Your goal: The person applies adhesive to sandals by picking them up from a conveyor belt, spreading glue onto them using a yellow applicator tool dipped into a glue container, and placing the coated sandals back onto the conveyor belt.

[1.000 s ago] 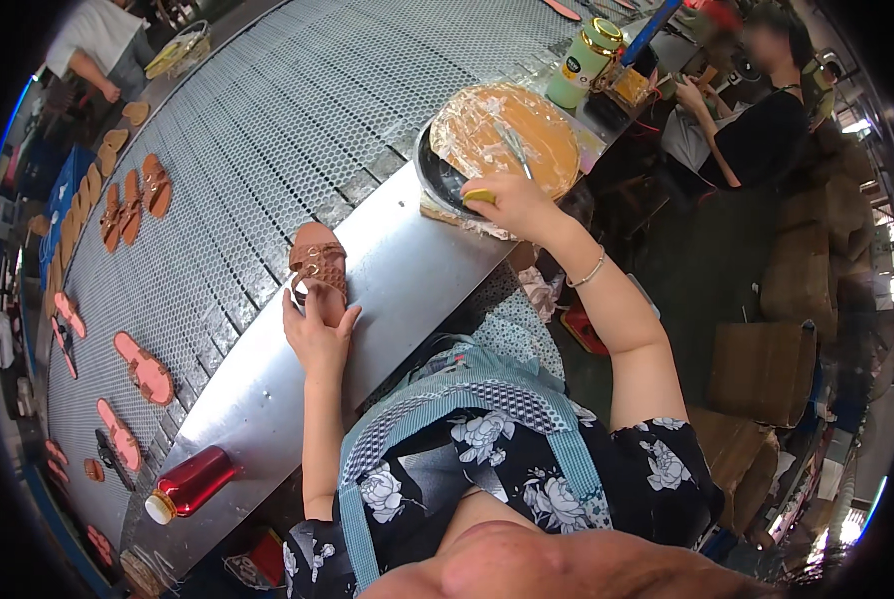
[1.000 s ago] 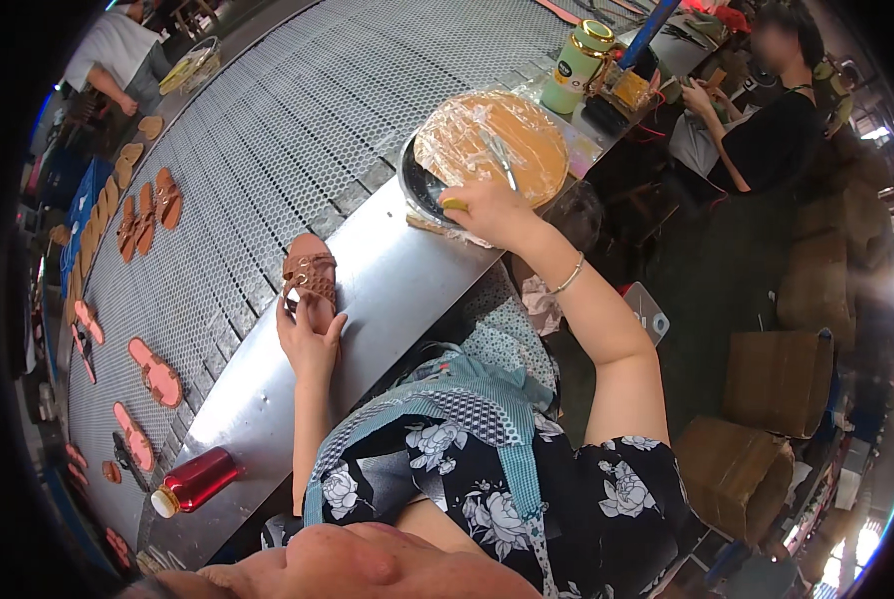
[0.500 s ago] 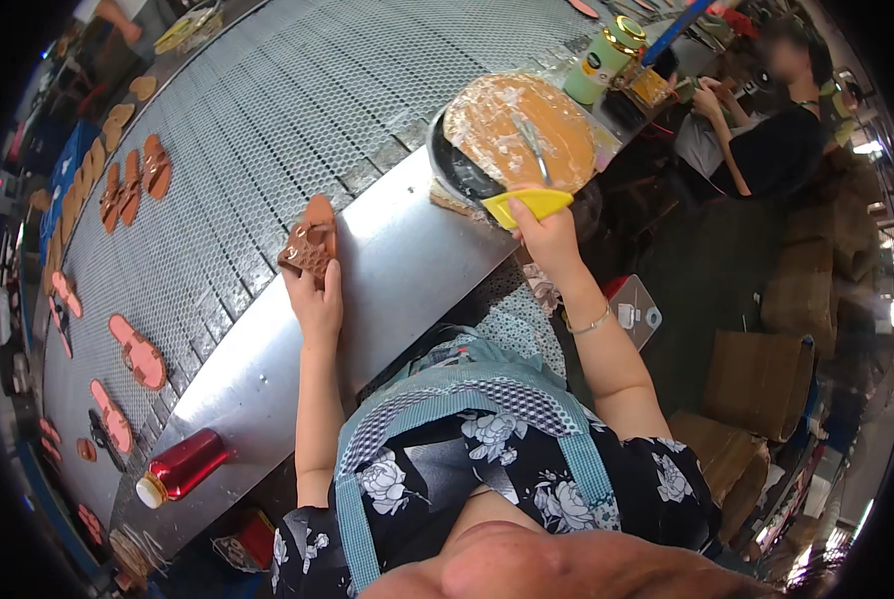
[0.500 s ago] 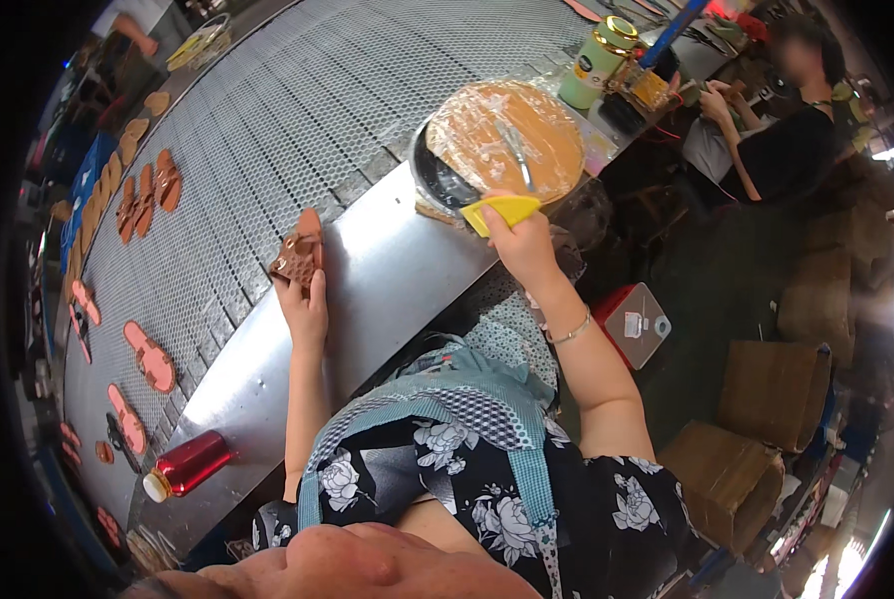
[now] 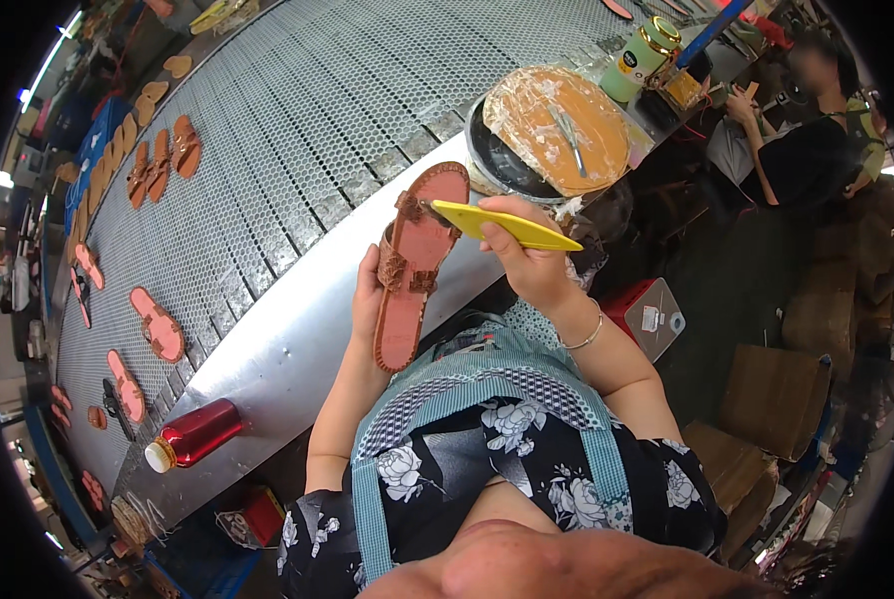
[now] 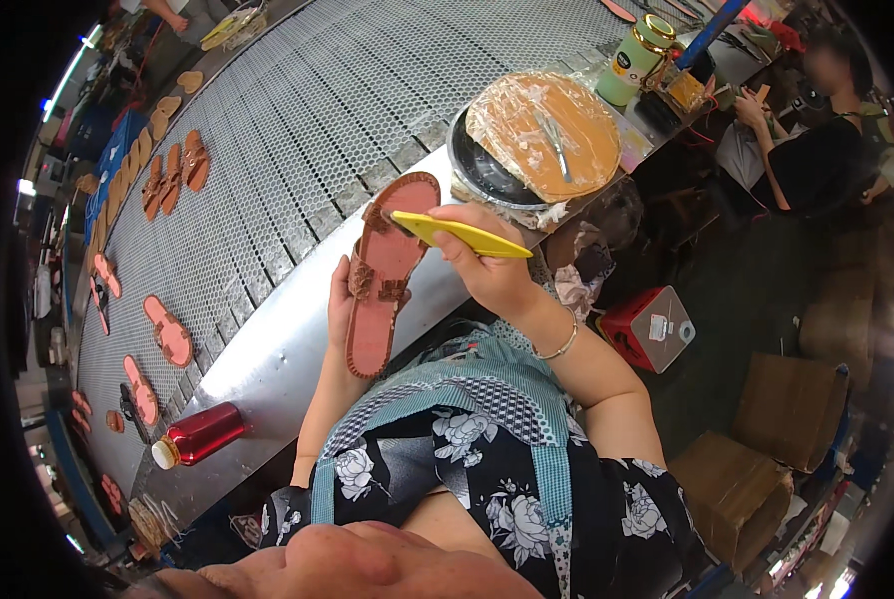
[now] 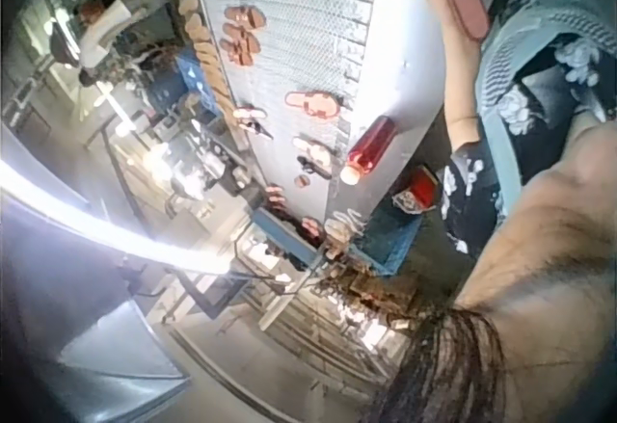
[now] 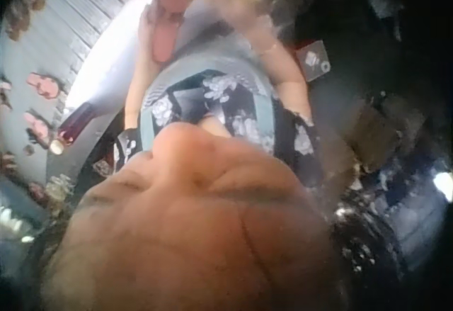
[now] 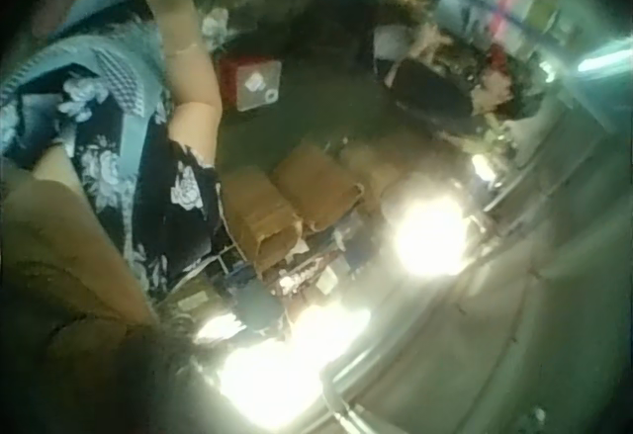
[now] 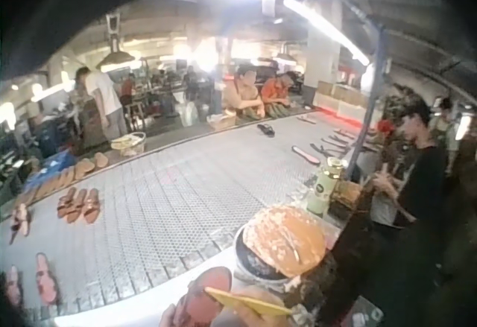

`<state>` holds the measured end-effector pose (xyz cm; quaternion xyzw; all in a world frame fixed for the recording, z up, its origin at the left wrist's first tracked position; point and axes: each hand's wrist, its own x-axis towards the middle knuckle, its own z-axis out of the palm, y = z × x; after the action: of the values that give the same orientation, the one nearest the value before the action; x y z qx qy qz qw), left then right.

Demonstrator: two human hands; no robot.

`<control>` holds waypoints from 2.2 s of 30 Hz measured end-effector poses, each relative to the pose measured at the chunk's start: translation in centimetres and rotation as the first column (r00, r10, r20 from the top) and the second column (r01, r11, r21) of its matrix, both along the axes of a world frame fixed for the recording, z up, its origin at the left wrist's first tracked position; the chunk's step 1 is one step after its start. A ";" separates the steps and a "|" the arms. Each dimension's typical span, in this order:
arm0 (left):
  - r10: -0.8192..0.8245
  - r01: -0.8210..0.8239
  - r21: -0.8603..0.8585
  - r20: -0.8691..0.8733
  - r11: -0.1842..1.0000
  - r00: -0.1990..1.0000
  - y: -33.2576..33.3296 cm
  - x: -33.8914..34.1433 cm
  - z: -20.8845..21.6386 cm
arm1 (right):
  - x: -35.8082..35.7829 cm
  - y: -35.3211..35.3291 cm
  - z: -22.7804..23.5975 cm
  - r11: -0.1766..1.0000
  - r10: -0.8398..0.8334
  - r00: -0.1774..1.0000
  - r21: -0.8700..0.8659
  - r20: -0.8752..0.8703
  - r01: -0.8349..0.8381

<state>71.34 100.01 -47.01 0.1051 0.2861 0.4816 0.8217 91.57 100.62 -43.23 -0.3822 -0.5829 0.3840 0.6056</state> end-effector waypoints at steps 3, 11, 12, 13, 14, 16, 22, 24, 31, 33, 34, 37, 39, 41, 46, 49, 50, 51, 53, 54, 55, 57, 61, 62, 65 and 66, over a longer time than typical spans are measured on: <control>-0.018 0.019 0.032 -0.041 0.999 0.999 -0.4 0.5 0.3 | -0.4 0.6 -0.1 0.995 -0.037 0.993 0.094 0.114 0.027; 0.005 -0.007 -0.040 -0.047 0.999 0.999 -0.2 1.3 -0.2 | 0.2 0.9 -0.3 0.945 -0.062 0.963 0.327 0.261 -0.028; 0.005 -0.007 -0.042 -0.047 0.999 0.999 -0.1 1.3 -0.6 | 0.2 1.0 -0.2 0.945 -0.081 0.963 0.326 0.256 -0.008; -0.024 0.024 -0.003 -0.043 1.000 0.999 -0.1 1.2 -1.1 | 0.2 1.2 -0.1 0.946 -0.099 0.963 0.325 0.252 0.012; -0.054 0.055 0.035 -0.041 0.998 0.998 0.0 1.2 -1.4 | 0.3 1.2 0.0 0.946 -0.099 0.963 0.323 0.250 0.013; -0.024 0.023 -0.015 -0.034 1.000 0.999 0.2 1.5 -1.2 | 0.5 1.2 0.0 0.934 0.047 0.937 0.317 0.347 -0.164; 0.032 -0.033 -0.084 -0.006 0.996 0.999 0.7 3.0 0.1 | 0.7 1.3 -0.2 0.929 0.063 0.946 0.327 0.319 -0.173; 0.063 -0.062 -0.107 0.007 0.992 0.998 1.2 3.2 -0.2 | 0.4 0.7 -0.7 0.919 0.113 0.934 0.322 0.340 -0.229; 0.092 -0.089 -0.053 0.067 0.995 0.993 2.2 4.0 -0.7 | 0.5 0.8 -0.9 0.905 0.061 0.933 0.374 0.354 -0.201; 0.126 -0.124 -0.067 0.017 0.990 0.992 3.2 4.0 -1.2 | 0.3 1.1 -1.1 0.887 0.105 0.908 0.374 0.406 -0.270; 0.069 -0.076 0.063 0.101 0.995 0.993 4.0 3.4 -2.5 | 0.2 1.0 -1.2 0.887 0.113 0.908 0.370 0.404 -0.275; 0.236 -0.237 0.023 0.053 0.971 0.970 6.1 3.7 -1.8 | 0.0 0.1 -1.1 0.788 0.310 0.809 0.341 0.499 -0.512; 0.281 -0.281 -0.007 -0.004 0.960 0.960 7.7 3.1 -2.3 | 0.4 0.2 -1.0 0.762 0.347 0.791 0.341 0.503 -0.551; 0.328 -0.324 -0.055 0.064 0.944 0.943 8.6 3.0 -2.8 | 0.7 0.2 -1.5 0.746 0.345 0.806 0.380 0.482 -0.547; 0.362 -0.324 -0.170 0.296 0.931 0.884 9.3 2.7 -3.2 | 0.7 1.4 -4.0 0.835 0.172 0.865 0.396 0.472 -0.382; 0.369 -0.326 -0.189 0.284 0.926 0.885 9.2 2.4 -3.7 | 2.0 0.9 -4.1 0.791 0.289 0.808 0.348 0.513 -0.504; 0.367 -0.319 -0.208 0.270 0.925 0.890 9.2 2.5 -3.4 | 2.1 1.0 -4.2 0.777 0.275 0.825 0.392 0.494 -0.493; 0.366 -0.317 -0.209 0.269 0.925 0.891 9.1 2.4 -3.8 | 2.1 1.2 -4.5 0.778 0.274 0.826 0.391 0.493 -0.491; 0.264 -0.227 -0.152 0.308 0.962 0.914 9.1 2.5 -4.2 | 1.9 1.7 -4.8 0.813 0.120 0.907 0.484 0.403 -0.323; 0.258 -0.221 -0.151 0.310 0.964 0.915 9.1 2.7 -4.3 | 1.8 2.2 -5.0 0.822 0.145 0.907 0.462 0.395 -0.333; 0.259 -0.213 -0.184 0.277 0.959 0.925 9.1 3.1 -3.6 | 1.7 2.2 -5.0 0.827 0.130 0.908 0.461 0.399 -0.321; 0.238 -0.185 -0.217 0.252 0.958 0.938 8.8 3.7 -3.4 | 1.7 2.1 -4.7 0.781 0.249 0.803 0.379 0.541 -0.497; 0.056 -0.048 0.107 -0.072 0.993 0.996 7.7 -0.9 -6.8 | 3.3 1.2 -3.5 0.843 0.388 0.859 0.248 0.335 -0.478; -0.041 0.038 0.070 0.052 0.997 0.998 7.4 -3.3 -7.5 | 4.5 1.8 -3.2 0.883 0.271 0.891 0.275 0.365 -0.381; 0.020 -0.035 -0.139 -0.108 0.990 0.994 5.2 -5.6 -3.8 | 8.7 4.0 -2.6 0.998 -0.058 0.948 0.042 0.312 0.047; -0.026 0.001 -0.156 -0.161 0.988 0.987 5.2 -6.3 -3.9 | 10.1 4.8 -2.4 0.997 -0.075 0.943 0.047 0.326 0.063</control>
<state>65.03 105.22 -50.93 0.0814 0.3883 0.4419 0.8046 101.69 105.40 -45.67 -0.4497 -0.6684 0.2834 0.5203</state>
